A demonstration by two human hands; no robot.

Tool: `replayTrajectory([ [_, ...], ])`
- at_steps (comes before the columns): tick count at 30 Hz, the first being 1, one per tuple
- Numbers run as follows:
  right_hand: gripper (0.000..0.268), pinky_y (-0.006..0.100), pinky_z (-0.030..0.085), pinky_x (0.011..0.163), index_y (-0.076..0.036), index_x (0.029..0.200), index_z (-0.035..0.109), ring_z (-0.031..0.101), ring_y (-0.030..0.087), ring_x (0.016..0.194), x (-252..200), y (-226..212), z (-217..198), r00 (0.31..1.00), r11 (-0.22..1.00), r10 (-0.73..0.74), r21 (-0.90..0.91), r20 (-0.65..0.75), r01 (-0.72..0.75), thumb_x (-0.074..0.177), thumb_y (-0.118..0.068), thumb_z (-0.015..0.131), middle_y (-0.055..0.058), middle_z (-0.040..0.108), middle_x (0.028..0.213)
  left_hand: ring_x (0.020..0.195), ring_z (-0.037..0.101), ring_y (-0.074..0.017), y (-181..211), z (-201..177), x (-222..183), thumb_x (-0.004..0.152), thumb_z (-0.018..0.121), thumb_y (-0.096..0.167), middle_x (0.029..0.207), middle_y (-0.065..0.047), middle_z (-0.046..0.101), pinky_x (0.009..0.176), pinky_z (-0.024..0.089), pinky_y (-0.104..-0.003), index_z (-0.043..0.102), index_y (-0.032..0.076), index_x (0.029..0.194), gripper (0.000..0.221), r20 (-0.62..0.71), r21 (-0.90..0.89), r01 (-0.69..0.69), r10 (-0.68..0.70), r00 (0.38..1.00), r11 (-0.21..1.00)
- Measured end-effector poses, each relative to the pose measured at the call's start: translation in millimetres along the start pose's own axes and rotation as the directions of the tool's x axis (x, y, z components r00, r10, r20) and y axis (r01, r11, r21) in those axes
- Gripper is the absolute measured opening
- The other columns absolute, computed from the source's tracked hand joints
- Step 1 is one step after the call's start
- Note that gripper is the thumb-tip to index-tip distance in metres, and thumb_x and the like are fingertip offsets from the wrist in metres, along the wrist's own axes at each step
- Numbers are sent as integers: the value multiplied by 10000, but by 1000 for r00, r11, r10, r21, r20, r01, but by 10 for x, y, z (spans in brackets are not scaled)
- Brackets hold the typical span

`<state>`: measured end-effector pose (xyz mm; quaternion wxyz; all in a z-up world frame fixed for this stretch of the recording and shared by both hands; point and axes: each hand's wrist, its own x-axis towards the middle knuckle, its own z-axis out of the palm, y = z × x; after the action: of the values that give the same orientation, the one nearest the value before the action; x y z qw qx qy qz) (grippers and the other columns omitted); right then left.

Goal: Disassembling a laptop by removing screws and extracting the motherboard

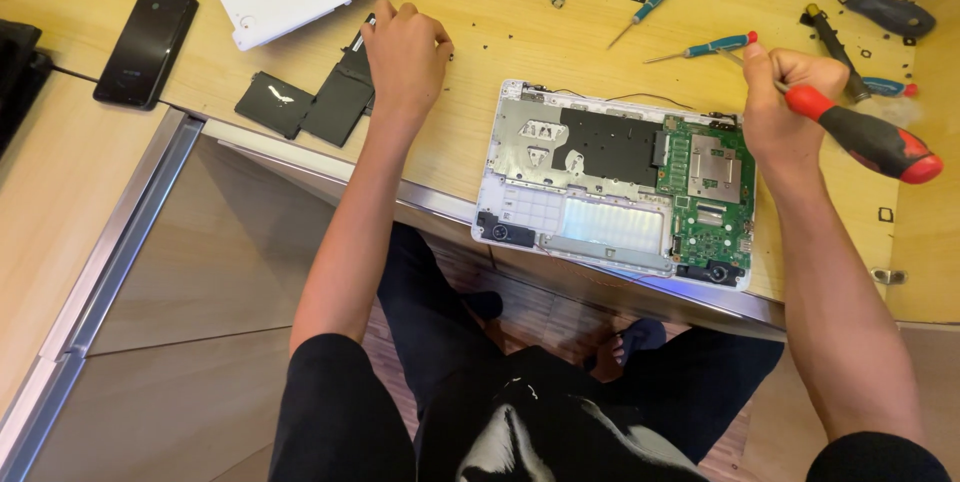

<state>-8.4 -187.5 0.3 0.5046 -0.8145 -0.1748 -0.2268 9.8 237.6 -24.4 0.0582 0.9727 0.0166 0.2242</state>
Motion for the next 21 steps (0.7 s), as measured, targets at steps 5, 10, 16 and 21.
replayTrajectory([
  [5,685,295,168,579,-122,624,218,178,70,586,23,-209,-14,999,999,31,-41,-3,-32,1159,37,615,-47,187,604,1135,499,-352,143,-61,238,768,869,227,798,-67,685,791,379,-524,753,130,727,157,230,117,82,-108,967,990],
  [10,685,290,163,582,-127,628,203,167,72,594,16,-193,-6,1000,999,27,-28,-1,-27,1154,36,610,-48,169,614,1072,538,-298,222,-64,388,751,757,61,786,-47,704,884,391,-533,629,164,796,170,354,299,26,-136,925,954],
  [16,683,280,183,579,-129,625,217,176,67,581,25,-231,-8,999,999,32,-26,-6,-32,1157,31,615,-51,187,598,1026,550,-302,197,8,439,767,663,15,797,-74,702,908,355,-487,634,153,789,143,325,285,6,-103,940,958],
  [21,686,284,186,590,-124,629,210,166,73,594,17,-280,-22,1000,999,22,-30,-1,-22,1163,29,613,-46,175,605,991,586,-320,214,-129,428,809,690,235,788,-30,726,890,386,-495,739,230,801,50,290,-40,91,-75,954,995],
])
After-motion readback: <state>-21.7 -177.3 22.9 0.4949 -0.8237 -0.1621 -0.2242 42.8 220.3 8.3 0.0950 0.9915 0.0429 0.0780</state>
